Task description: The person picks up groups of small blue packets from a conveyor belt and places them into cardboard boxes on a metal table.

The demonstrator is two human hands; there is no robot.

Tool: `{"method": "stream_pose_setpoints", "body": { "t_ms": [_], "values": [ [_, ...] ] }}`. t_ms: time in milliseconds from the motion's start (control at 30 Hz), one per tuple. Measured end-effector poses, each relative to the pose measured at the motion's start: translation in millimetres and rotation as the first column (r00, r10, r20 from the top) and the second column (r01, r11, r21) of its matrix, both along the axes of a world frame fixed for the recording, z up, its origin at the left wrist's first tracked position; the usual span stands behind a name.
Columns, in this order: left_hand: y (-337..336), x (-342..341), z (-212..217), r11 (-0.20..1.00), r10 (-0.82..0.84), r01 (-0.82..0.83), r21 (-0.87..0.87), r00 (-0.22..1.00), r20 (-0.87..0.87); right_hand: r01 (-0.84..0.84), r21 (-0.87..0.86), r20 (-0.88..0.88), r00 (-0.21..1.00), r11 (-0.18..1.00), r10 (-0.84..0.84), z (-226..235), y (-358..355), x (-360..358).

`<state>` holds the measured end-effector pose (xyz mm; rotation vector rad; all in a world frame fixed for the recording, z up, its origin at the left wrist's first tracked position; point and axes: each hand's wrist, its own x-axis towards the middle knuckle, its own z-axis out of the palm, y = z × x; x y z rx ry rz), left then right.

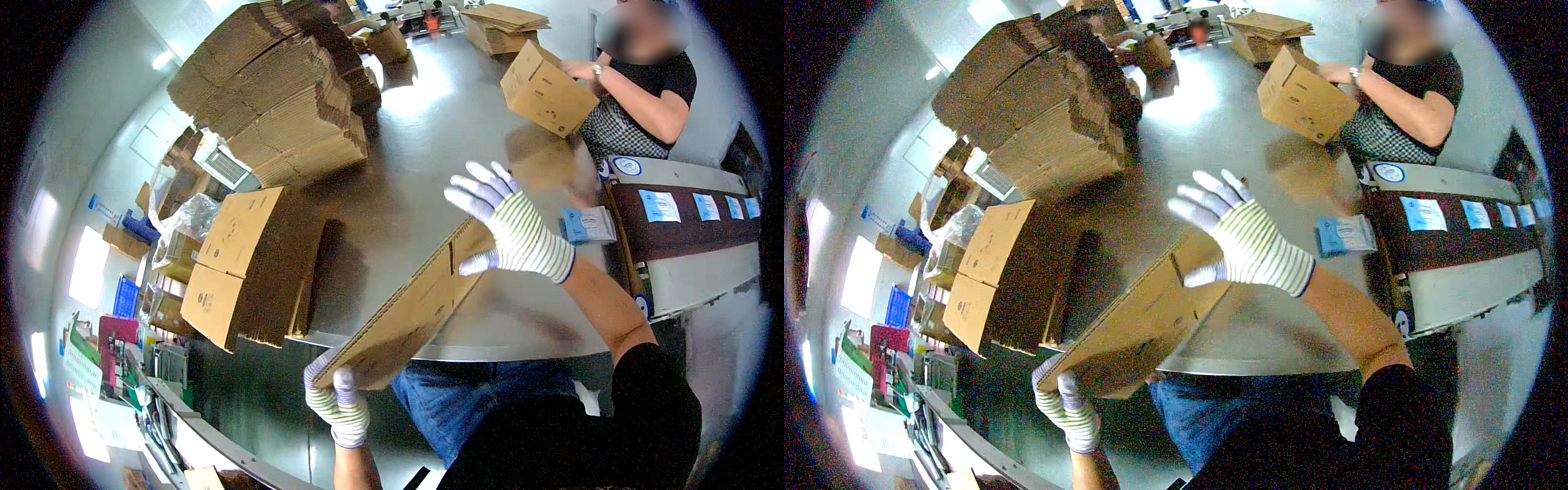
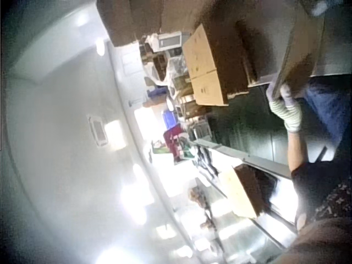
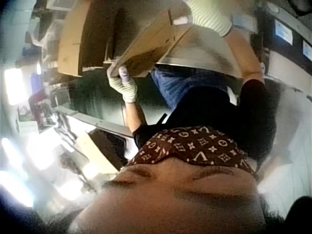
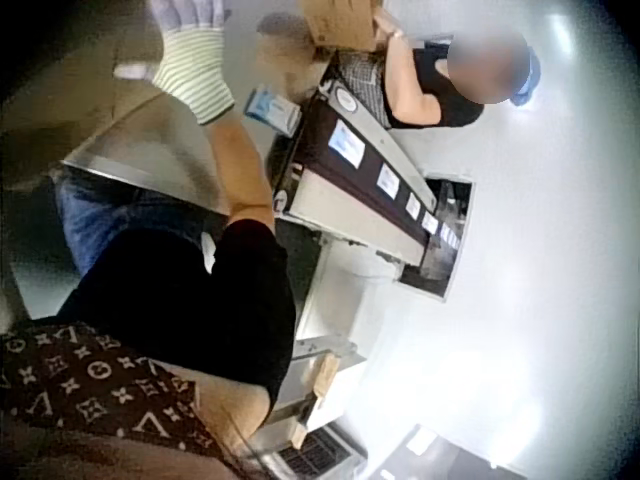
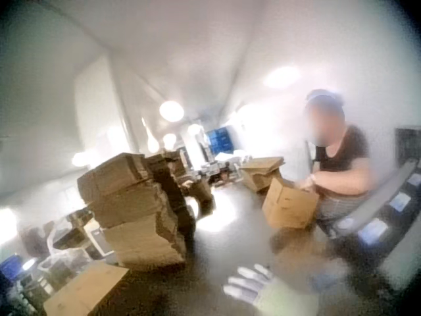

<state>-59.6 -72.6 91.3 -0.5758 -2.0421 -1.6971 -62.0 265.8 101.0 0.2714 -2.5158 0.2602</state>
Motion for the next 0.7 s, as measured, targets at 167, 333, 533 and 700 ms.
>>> {"method": "stream_pose_setpoints", "body": {
  "t_ms": [167, 333, 533, 700],
  "values": [
    [-11, -19, -15, 0.987, -0.101, 0.078, 0.140, 0.982, 0.162, -0.248, -0.170, -0.038, 0.969, 0.954, 0.245, -6, 1, 22],
    [6, -9, -1, 0.907, -0.341, 0.395, -0.148, 0.892, 0.296, -0.583, -0.457, 0.011, 0.752, 0.672, 0.659, 0, -20, 3],
    [4, -26, -4, 0.542, -0.608, 0.694, -0.473, 0.713, 0.348, -0.640, -0.160, 0.561, 0.567, 0.751, 0.603, -38, -68, -25],
    [11, -31, -3, 0.868, -0.328, 0.491, -0.069, 0.673, 0.662, -0.001, -0.944, -0.302, 0.407, -0.331, 0.862, -49, -16, -45]
  ]
}}
